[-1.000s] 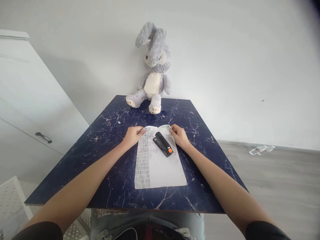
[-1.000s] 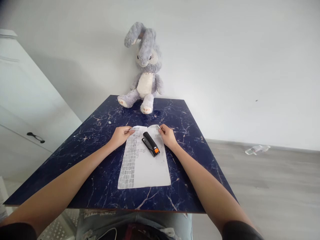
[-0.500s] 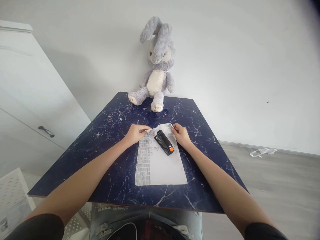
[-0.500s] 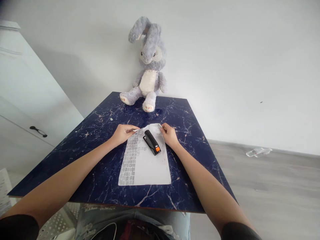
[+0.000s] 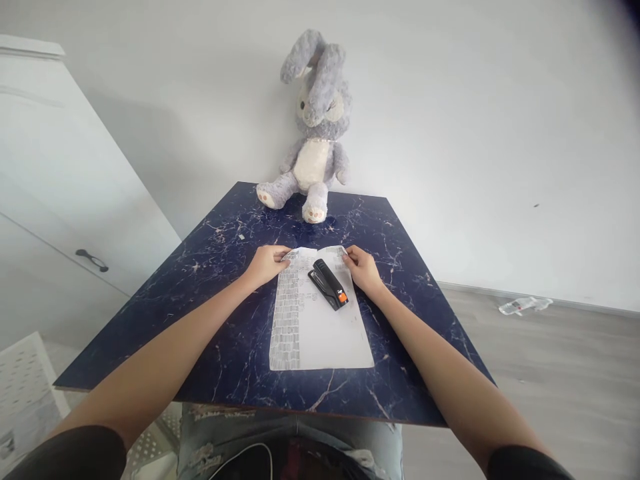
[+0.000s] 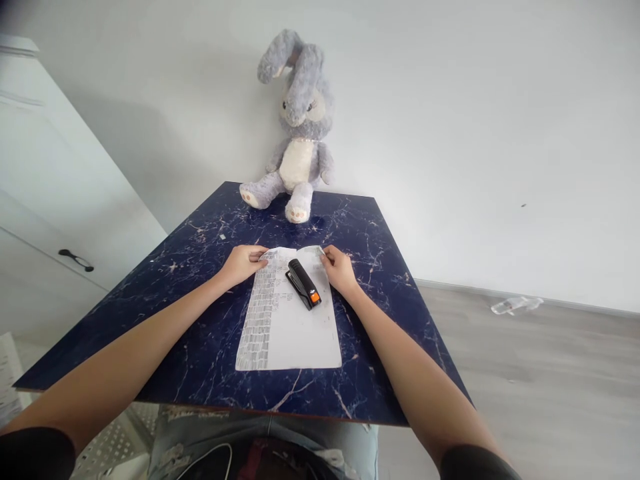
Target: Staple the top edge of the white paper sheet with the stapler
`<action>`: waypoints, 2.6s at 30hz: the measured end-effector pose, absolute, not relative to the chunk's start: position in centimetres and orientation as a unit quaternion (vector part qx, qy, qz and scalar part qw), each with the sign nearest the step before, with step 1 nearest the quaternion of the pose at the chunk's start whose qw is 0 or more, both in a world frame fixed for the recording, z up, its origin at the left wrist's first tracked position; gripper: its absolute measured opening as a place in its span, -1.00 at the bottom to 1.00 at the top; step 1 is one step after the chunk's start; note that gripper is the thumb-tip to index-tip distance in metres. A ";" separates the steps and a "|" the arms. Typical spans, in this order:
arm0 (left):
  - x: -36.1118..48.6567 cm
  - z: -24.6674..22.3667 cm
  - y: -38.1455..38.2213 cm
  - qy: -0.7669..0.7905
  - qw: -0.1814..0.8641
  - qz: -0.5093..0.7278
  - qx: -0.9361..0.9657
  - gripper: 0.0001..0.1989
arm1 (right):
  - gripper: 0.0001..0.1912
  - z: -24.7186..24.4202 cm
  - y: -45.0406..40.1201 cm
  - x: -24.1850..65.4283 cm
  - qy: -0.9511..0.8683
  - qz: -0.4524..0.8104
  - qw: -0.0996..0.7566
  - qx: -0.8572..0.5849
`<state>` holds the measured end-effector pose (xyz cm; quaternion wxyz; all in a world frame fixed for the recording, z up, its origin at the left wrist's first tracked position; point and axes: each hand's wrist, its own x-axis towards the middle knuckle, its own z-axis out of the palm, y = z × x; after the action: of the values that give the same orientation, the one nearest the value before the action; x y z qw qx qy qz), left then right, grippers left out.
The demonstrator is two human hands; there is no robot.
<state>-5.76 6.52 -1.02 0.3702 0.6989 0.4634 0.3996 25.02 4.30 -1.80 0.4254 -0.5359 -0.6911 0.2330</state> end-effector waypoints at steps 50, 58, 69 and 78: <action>-6.3 0.3 6.3 0.370 0.158 0.361 0.841 -0.63 | -0.46 -0.1 -0.5 20.0 -0.852 0.090 0.295 -0.423; -6.2 0.2 6.0 0.359 0.269 0.268 0.853 -0.56 | -0.50 0.0 1.2 22.1 -0.756 0.333 0.411 -0.385; -5.9 0.1 5.6 0.356 0.286 0.192 0.869 -0.27 | -0.32 0.5 2.4 24.1 -0.606 0.627 0.389 -0.296; -5.8 0.3 5.4 0.363 0.314 0.226 0.848 -0.32 | -0.44 0.0 2.8 24.1 -0.629 0.580 0.403 -0.326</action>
<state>-5.79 5.43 0.30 0.3137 0.8477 0.3631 0.2261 24.06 2.77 0.02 0.4027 -0.3260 -0.6290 0.5796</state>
